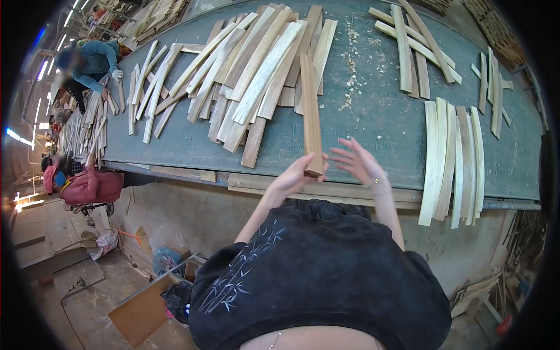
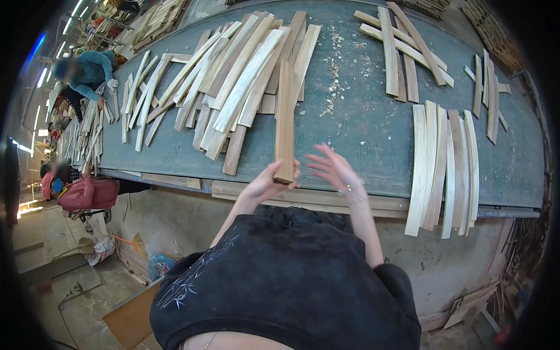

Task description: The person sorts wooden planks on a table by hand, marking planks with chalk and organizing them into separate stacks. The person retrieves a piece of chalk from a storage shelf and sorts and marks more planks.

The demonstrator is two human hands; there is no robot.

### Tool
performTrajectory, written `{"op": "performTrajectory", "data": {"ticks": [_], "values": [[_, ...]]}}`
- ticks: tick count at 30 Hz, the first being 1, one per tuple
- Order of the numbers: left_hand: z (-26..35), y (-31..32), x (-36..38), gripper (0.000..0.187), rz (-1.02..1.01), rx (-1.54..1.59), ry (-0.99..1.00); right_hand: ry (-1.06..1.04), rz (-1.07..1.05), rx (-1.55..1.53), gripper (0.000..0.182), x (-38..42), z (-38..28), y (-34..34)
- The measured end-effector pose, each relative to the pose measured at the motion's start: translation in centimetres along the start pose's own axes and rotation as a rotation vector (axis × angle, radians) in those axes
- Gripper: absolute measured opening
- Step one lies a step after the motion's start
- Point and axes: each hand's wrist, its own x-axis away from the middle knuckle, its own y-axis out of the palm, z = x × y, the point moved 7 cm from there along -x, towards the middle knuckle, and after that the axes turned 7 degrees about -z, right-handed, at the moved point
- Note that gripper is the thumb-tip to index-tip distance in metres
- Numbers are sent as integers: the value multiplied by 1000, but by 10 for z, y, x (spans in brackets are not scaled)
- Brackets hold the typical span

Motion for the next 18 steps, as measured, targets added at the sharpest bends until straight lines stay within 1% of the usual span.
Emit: {"op": "performTrajectory", "data": {"ticks": [2,3,4,5,6,8,9,10,11,12,13,14,15,16,17,18], "values": [[-8,5,-2,37,29,9,-28,165,-218,-275,59,-36,16,42],[-15,4,-2,38,38,-131,-96,168,-215,-279,59,-45,18,51],[-20,2,-1,39,46,-269,-163,200,-133,-213,59,-52,23,53],[-17,0,0,37,75,-273,-135,233,-52,-146,59,-55,26,50],[-15,-3,0,37,76,-267,-136,238,-49,-147,59,-55,24,49],[-14,-13,3,38,141,-601,-235,249,16,-259,58,-49,23,46],[-9,-14,4,38,267,-811,-197,250,20,-261,58,-51,27,44],[-10,-7,4,38,262,-809,-200,205,-57,-340,58,-55,31,45],[-1,-5,6,37,380,-1156,-221,157,-134,-417,57,-59,32,47],[9,-2,9,37,498,-1505,-236,152,-131,-417,57,-60,35,43],[8,-4,8,34,485,-1344,-152,139,-191,-448,59,-60,35,45],[7,-10,7,34,476,-1348,-149,125,-250,-478,61,-61,34,45],[2,-19,6,32,397,-1237,-175,116,-247,-478,61,-63,38,37],[-1,-24,5,31,318,-1125,-201,115,-312,-475,63,-65,42,32],[11,-15,8,32,265,-1123,-231,114,-377,-472,65,-64,42,33],[10,-31,6,40,207,-1090,-177,102,-372,-470,65,-63,42,29]]}}
